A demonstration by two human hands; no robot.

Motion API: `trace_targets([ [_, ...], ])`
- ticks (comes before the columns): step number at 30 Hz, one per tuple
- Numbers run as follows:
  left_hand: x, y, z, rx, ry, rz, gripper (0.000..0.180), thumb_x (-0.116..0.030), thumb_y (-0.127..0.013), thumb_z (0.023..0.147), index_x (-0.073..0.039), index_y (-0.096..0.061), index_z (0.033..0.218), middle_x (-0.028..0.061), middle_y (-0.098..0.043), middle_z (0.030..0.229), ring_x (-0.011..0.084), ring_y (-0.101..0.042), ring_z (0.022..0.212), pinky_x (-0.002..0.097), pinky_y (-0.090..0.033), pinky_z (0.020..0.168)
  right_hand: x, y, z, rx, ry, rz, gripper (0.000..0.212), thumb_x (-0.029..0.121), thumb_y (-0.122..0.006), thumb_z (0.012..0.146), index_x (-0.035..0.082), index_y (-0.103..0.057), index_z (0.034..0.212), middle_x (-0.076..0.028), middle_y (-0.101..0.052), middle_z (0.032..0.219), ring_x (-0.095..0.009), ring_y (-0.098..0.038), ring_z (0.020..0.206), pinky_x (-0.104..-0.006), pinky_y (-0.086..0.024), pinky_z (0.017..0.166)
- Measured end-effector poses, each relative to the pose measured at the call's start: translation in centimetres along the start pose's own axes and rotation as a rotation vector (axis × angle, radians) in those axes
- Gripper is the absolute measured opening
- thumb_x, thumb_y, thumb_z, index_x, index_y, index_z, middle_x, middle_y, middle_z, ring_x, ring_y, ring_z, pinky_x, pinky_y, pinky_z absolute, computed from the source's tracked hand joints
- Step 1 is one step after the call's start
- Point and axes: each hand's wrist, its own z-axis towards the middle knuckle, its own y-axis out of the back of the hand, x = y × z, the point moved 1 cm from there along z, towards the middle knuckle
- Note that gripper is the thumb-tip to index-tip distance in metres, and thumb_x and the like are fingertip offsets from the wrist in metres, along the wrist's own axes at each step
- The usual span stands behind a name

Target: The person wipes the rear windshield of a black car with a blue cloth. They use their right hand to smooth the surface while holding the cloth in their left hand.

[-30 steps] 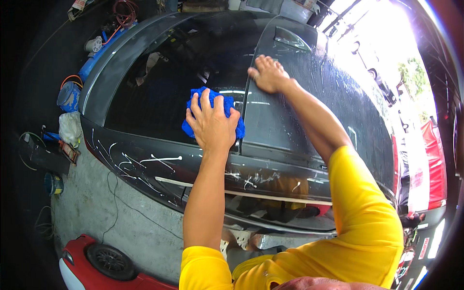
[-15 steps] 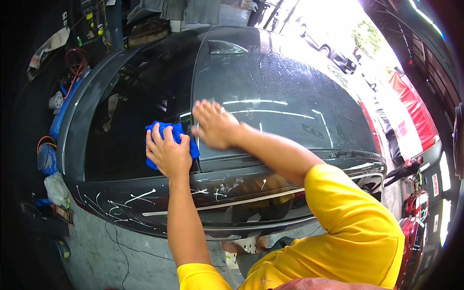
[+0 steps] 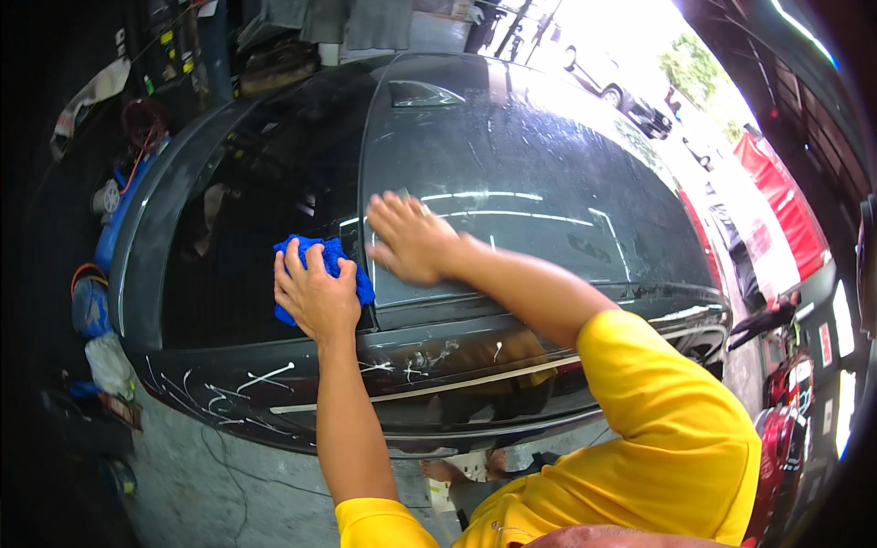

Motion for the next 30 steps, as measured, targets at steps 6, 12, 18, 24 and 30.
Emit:
trace_targets([
  [6,-1.2,-0.2,-0.4,0.006,-0.042,-0.052,0.039,-0.028,-0.075,0.083,-0.012,-0.071,0.119,0.0118,-0.055,0.148,0.0377,-0.044,0.143,0.0546,-0.037,0.114,-1.6,2.0,-2.1,0.122,-0.014,-0.012,0.074,0.052,-0.029,0.111,-0.003,-0.031,0.161,-0.024,-0.026,0.17,-0.037,-0.019,0.16,-0.0482,-0.018,0.13],
  [12,-2.3,-0.3,0.0,0.043,-0.048,-0.08,0.039,-0.03,-0.072,0.084,-0.01,-0.071,0.118,0.0126,-0.054,0.15,0.0379,-0.041,0.145,0.0549,-0.033,0.115,-14.2,1.3,12.4,-0.14,-0.261,0.005,0.07,0.053,-0.039,0.108,-0.006,-0.05,0.144,-0.026,-0.046,0.155,-0.041,-0.04,0.149,-0.0507,-0.033,0.122],
  [18,-0.6,0.0,0.0,0.038,0.002,-0.063,0.038,-0.028,-0.073,0.085,-0.01,-0.071,0.118,0.0131,-0.053,0.15,0.038,-0.041,0.145,0.055,-0.033,0.116,-1.2,0.9,-1.3,0.12,0.123,-0.061,0.081,0.057,-0.025,0.11,-0.003,-0.025,0.163,-0.024,-0.02,0.172,-0.037,-0.015,0.161,-0.0497,-0.013,0.131],
  [24,-0.9,0.5,0.0,0.045,-0.021,-0.066,0.039,-0.026,-0.074,0.083,-0.009,-0.07,0.118,0.0143,-0.053,0.15,0.0399,-0.042,0.144,0.056,-0.034,0.114,-7.3,1.2,5.9,0.033,-0.032,-0.063,0.079,0.057,-0.028,0.11,-0.004,-0.034,0.159,-0.024,-0.03,0.168,-0.038,-0.024,0.158,-0.0491,-0.021,0.129],
  [30,-2.4,-0.5,0.0,0.074,-0.058,-0.113,0.038,-0.026,-0.074,0.082,-0.009,-0.071,0.116,0.0145,-0.053,0.15,0.0398,-0.043,0.144,0.0555,-0.034,0.115,-20.8,-0.7,20.2,-0.085,-0.397,0.033,0.08,0.064,-0.031,0.108,0.0,-0.044,0.155,-0.021,-0.038,0.165,-0.035,-0.032,0.156,-0.0509,-0.027,0.127],
])
